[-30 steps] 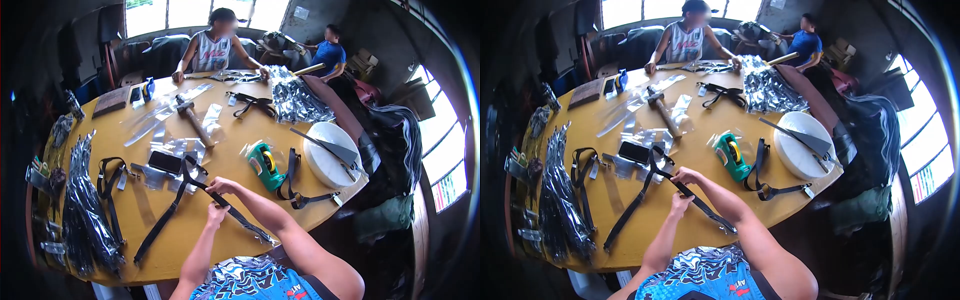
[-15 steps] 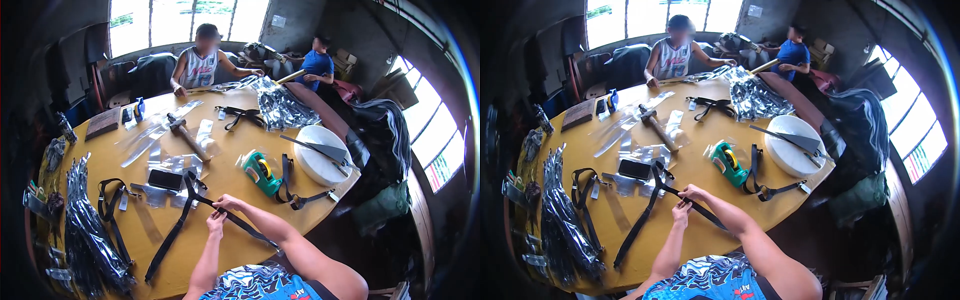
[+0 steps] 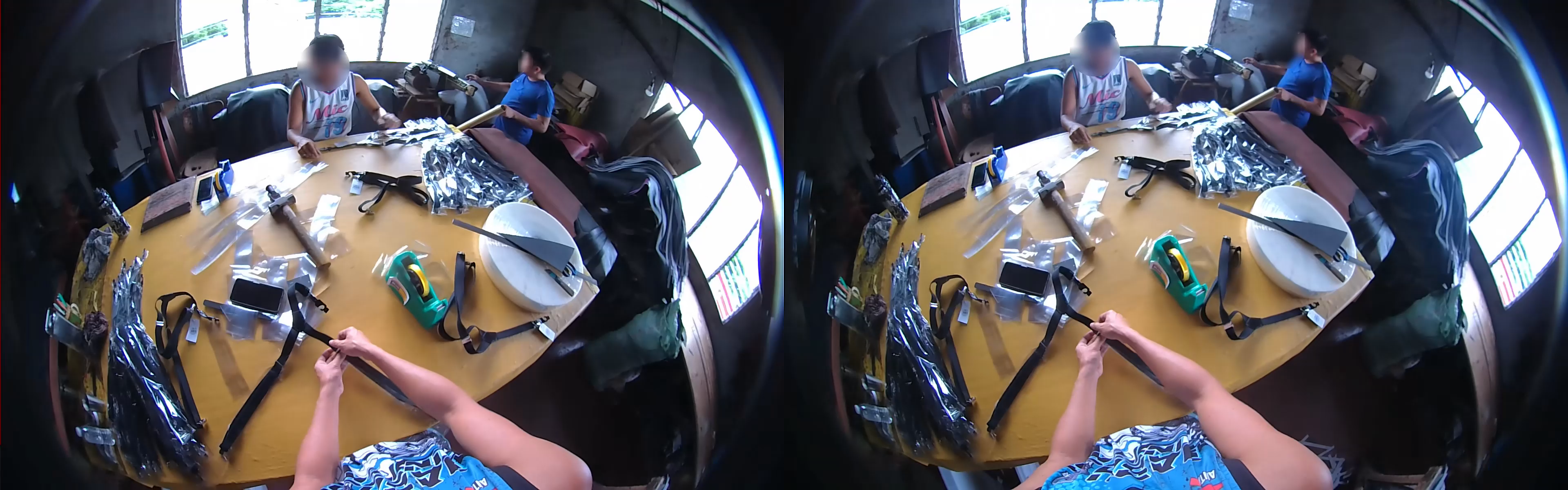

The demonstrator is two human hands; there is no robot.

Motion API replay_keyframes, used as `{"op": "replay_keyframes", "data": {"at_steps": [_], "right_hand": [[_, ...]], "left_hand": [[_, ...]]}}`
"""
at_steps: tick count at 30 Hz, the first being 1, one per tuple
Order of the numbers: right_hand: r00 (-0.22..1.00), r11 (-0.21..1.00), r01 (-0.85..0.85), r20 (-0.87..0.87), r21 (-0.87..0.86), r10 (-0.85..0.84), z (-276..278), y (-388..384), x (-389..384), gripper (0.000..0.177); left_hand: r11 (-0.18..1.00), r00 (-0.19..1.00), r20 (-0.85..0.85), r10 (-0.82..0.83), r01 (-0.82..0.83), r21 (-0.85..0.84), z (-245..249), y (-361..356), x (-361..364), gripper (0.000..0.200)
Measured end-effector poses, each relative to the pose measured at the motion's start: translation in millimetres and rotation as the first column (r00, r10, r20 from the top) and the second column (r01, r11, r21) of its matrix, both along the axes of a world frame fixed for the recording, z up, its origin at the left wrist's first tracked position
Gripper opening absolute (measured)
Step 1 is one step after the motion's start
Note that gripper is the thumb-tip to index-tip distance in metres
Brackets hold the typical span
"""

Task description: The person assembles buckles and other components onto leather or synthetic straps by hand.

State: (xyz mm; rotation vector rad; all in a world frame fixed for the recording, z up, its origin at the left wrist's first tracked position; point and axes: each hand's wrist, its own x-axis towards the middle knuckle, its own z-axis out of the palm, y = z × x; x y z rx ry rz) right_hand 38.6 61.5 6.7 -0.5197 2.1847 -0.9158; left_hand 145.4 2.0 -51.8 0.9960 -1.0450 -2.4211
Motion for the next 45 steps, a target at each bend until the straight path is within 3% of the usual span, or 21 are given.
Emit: {"op": "replay_keyframes", "data": {"at_steps": [7,12,19,23,26,28,34,40,45], "right_hand": [[1.0,1.0,0.016,-0.01,0.012,-0.016,3,2,7,0.038],[1.0,0.999,-0.003,-0.016,-0.042,0.003,1,6,6,0.04],[0.999,0.999,0.033,0.021,-0.036,-0.032,5,8,8,0.039],[0.998,0.998,0.047,-0.048,-0.035,-0.049,3,4,11,0.038],[0.996,0.999,0.044,-0.073,-0.018,-0.046,2,4,11,0.038],[0.997,0.999,0.041,-0.061,-0.026,-0.042,0,6,13,0.038],[0.993,0.995,0.064,-0.098,-0.082,-0.072,-7,4,12,0.038],[0.994,0.994,0.105,-0.038,-0.027,-0.106,-1,1,13,0.038],[0.992,0.995,0.083,-0.096,-0.051,-0.088,-2,2,10,0.038]], "left_hand": [[0.994,0.995,-0.014,0.099,-0.098,0.045,4,0,2,0.037],[0.992,0.992,0.024,0.121,-0.12,-0.033,13,4,1,0.036],[0.999,0.998,-0.037,0.047,-0.047,0.002,5,0,4,0.029],[1.0,0.997,-0.08,0.007,-0.005,0.027,7,-1,6,0.025],[0.999,0.998,-0.061,0.017,-0.014,0.046,15,3,9,0.026],[0.997,0.983,-0.18,-0.04,0.051,0.056,16,0,13,0.03],[0.992,0.967,-0.232,-0.107,0.121,0.047,15,-3,17,0.038],[0.992,0.972,-0.227,-0.06,0.083,0.095,7,-2,17,0.038],[0.99,0.969,-0.239,-0.067,0.094,0.103,8,-6,15,0.04]]}}
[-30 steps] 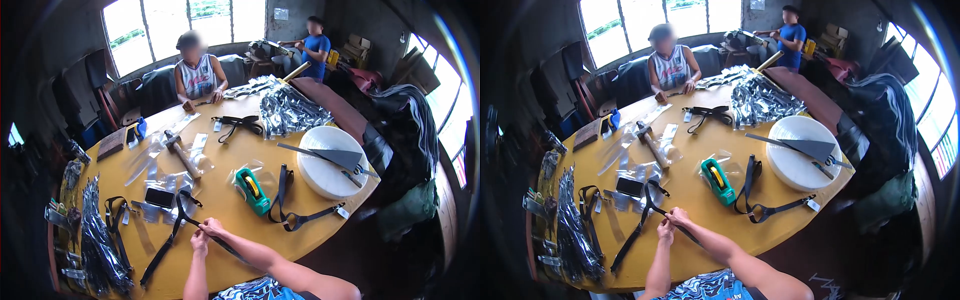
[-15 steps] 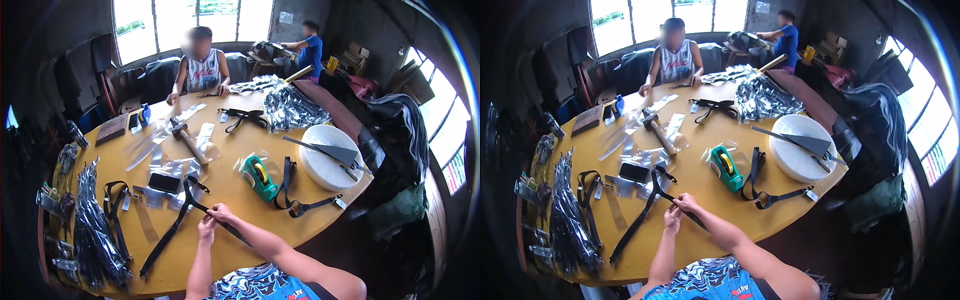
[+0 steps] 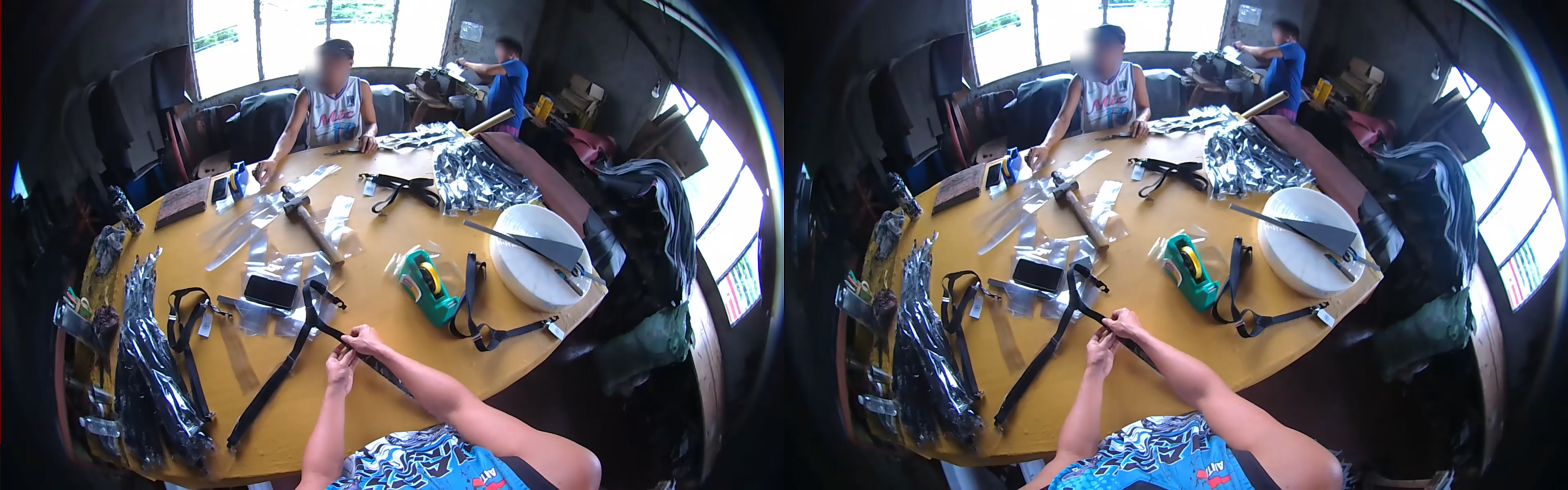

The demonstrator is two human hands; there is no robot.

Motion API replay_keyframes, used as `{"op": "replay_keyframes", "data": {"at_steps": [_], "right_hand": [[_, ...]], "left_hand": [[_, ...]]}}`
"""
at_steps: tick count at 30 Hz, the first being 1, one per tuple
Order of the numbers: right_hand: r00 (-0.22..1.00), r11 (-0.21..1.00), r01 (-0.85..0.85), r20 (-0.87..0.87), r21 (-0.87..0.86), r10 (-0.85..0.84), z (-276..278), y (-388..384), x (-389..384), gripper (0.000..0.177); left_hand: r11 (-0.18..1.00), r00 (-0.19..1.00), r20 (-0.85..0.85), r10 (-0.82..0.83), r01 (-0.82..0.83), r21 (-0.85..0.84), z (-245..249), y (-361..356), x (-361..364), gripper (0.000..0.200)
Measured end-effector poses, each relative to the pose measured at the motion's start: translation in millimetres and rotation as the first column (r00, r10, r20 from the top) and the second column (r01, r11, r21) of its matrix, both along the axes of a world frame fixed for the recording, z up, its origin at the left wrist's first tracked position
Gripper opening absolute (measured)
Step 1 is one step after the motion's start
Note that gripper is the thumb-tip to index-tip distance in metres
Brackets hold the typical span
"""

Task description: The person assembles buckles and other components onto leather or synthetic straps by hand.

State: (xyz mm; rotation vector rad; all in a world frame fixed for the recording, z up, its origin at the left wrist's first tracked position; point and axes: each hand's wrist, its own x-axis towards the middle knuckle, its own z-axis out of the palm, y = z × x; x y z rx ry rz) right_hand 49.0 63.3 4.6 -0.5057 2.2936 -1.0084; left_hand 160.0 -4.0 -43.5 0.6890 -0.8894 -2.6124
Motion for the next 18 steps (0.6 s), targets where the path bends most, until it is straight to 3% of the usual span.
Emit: {"op": "replay_keyframes", "data": {"at_steps": [18], "right_hand": [[0.999,1.0,-0.001,0.033,0.015,0.0,-1,0,0,0.04]], "left_hand": [[1.0,0.998,0.058,-0.021,0.022,-0.012,3,2,-1,0.041]]}}
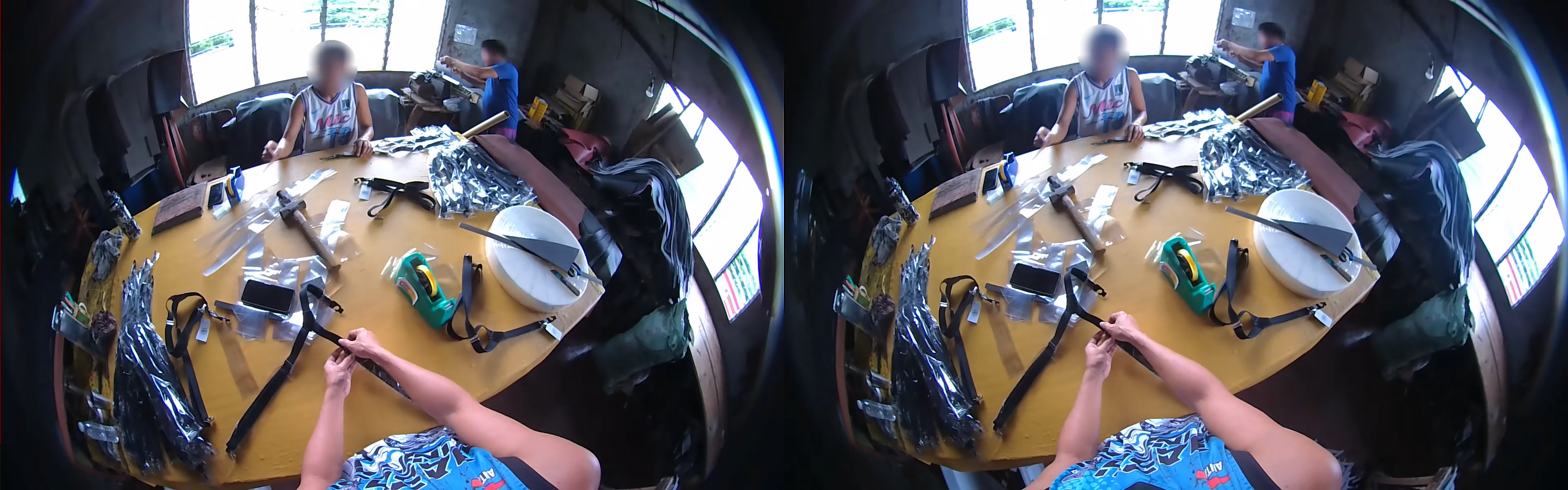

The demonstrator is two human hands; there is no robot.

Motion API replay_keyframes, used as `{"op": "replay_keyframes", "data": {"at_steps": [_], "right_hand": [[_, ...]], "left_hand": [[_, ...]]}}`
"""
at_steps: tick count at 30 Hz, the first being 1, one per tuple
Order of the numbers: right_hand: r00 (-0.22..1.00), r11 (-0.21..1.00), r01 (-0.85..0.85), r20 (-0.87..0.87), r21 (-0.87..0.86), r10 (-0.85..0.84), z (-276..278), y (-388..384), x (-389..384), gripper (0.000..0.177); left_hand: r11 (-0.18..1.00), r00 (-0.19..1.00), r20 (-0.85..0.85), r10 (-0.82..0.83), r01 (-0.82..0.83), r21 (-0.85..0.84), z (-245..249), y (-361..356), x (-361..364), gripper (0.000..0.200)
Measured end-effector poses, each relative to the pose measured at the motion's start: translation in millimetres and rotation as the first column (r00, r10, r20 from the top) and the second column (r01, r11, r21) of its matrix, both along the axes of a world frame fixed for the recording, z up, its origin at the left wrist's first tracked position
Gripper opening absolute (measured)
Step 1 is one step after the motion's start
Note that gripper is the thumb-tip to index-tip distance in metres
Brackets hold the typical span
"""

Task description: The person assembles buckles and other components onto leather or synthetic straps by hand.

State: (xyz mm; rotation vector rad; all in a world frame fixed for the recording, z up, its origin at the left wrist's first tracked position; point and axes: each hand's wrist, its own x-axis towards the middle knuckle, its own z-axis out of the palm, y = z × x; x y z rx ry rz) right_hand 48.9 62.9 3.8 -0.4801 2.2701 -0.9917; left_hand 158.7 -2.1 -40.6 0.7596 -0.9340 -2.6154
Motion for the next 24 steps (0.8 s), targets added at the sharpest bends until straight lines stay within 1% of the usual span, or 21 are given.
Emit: {"op": "replay_keyframes", "data": {"at_steps": [3,5,6,8,9,11,14,20,24], "right_hand": [[1.0,0.999,-0.006,-0.019,-0.048,0.005,-2,0,1,0.039],[1.0,0.999,0.01,-0.005,-0.035,-0.01,3,2,4,0.039],[1.0,1.0,0.016,0.004,-0.019,-0.016,4,3,3,0.039],[1.0,1.0,0.005,-0.002,-0.023,-0.005,4,3,3,0.038],[1.0,0.999,0.011,0.014,-0.037,-0.01,4,3,3,0.037],[0.999,0.998,0.018,0.03,-0.053,-0.016,2,2,3,0.037],[1.0,0.999,0.018,0.026,-0.031,-0.017,6,4,4,0.036],[1.0,0.999,-0.004,0.007,-0.038,0.004,3,2,2,0.036],[1.0,0.999,0.013,0.024,-0.051,-0.011,-3,1,1,0.035]], "left_hand": [[1.0,1.0,-0.01,0.01,-0.01,-0.009,-7,-2,-1,0.041],[0.999,0.998,0.043,0.039,-0.039,0.006,-12,-3,-6,0.04],[0.999,0.999,0.039,0.035,-0.035,0.004,-11,-2,-8,0.04],[0.998,0.995,0.079,0.06,-0.059,-0.021,-10,-1,-9,0.038],[0.998,0.995,0.08,0.061,-0.059,-0.026,-12,-3,-8,0.038],[0.998,0.997,0.052,0.058,-0.059,0.02,-17,-4,-9,0.043],[0.999,0.997,0.064,0.048,-0.049,0.01,-17,-4,-9,0.044],[0.998,0.996,0.062,0.063,-0.063,-0.005,-10,-2,-8,0.042],[0.998,0.996,0.068,0.062,-0.062,0.004,-10,-2,-8,0.042]]}}
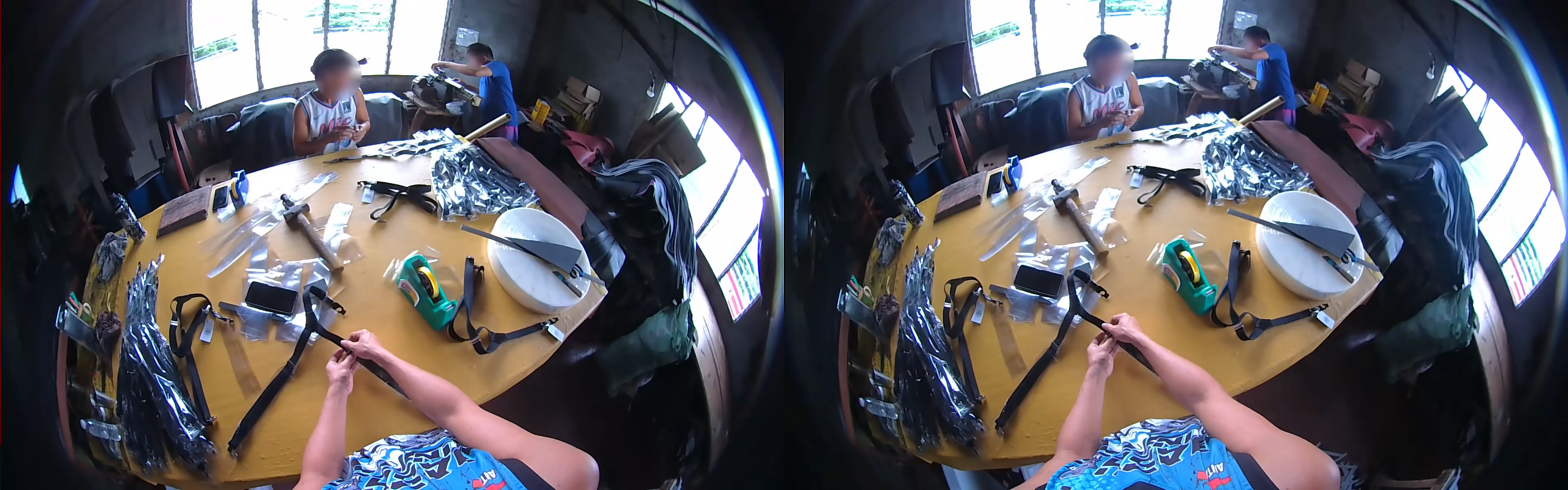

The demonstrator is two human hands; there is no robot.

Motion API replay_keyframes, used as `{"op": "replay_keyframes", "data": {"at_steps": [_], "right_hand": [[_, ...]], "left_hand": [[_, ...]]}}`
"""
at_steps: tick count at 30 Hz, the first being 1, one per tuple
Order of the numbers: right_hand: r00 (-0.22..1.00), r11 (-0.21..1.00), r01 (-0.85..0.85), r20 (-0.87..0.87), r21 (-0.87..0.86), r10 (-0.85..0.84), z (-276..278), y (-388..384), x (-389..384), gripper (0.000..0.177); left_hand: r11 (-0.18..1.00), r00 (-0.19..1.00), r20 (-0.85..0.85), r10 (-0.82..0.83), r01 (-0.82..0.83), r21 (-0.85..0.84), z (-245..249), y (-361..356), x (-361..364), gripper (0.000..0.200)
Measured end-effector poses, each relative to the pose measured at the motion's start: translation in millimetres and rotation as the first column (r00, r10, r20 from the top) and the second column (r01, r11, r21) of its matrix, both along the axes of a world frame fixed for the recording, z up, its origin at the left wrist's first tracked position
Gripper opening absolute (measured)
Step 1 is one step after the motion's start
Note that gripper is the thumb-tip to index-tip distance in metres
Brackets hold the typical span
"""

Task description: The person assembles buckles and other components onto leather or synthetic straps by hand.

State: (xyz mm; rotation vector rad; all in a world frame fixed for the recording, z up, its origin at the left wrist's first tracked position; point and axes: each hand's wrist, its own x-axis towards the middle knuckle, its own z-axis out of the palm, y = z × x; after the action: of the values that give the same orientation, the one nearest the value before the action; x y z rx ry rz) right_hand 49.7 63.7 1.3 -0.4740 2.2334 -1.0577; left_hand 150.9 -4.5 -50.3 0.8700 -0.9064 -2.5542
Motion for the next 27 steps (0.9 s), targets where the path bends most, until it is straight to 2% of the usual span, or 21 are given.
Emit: {"op": "replay_keyframes", "data": {"at_steps": [5,7,11,13,17,19,22,24,26,27], "right_hand": [[1.0,0.999,-0.026,0.013,0.029,0.025,5,1,-5,0.034],[0.992,0.994,-0.101,0.084,0.036,0.098,4,0,-13,0.033],[0.977,0.979,-0.202,0.074,0.005,0.201,-3,-5,-26,0.034],[0.946,0.947,-0.312,-0.067,0.073,0.317,-2,-12,-30,0.035],[0.927,0.923,-0.343,-0.099,0.172,0.363,3,-24,-33,0.037],[0.892,0.861,-0.405,-0.074,0.307,0.446,4,-26,-38,0.037],[0.873,0.84,-0.437,-0.076,0.321,0.482,7,-26,-40,0.036],[0.896,0.887,-0.41,-0.087,0.211,0.435,8,-20,-40,0.04],[0.913,0.883,-0.403,0.034,0.241,0.407,23,-16,-40,0.047],[0.932,0.924,-0.357,0.129,0.141,0.34,24,-11,-41,0.048]], "left_hand": [[1.0,0.999,0.042,0.004,-0.004,0.002,4,1,-2,0.042],[1.0,0.998,0.06,0.006,-0.005,-0.012,1,0,-3,0.042],[0.997,0.991,0.131,0.032,-0.023,-0.071,6,3,-5,0.042],[0.995,0.992,0.122,0.027,-0.014,-0.103,8,3,-4,0.041],[0.989,0.987,0.146,0.061,-0.04,-0.143,14,3,-3,0.038],[0.989,0.99,0.123,0.07,-0.052,-0.141,15,1,-4,0.038],[0.988,0.991,0.113,0.074,-0.058,-0.142,16,-2,-4,0.038],[0.987,0.99,0.119,0.071,-0.053,-0.153,16,-4,-6,0.037],[0.987,0.99,0.13,0.055,-0.034,-0.16,14,-7,-10,0.038],[0.984,0.99,0.135,0.041,-0.017,-0.175,17,-9,-11,0.039]]}}
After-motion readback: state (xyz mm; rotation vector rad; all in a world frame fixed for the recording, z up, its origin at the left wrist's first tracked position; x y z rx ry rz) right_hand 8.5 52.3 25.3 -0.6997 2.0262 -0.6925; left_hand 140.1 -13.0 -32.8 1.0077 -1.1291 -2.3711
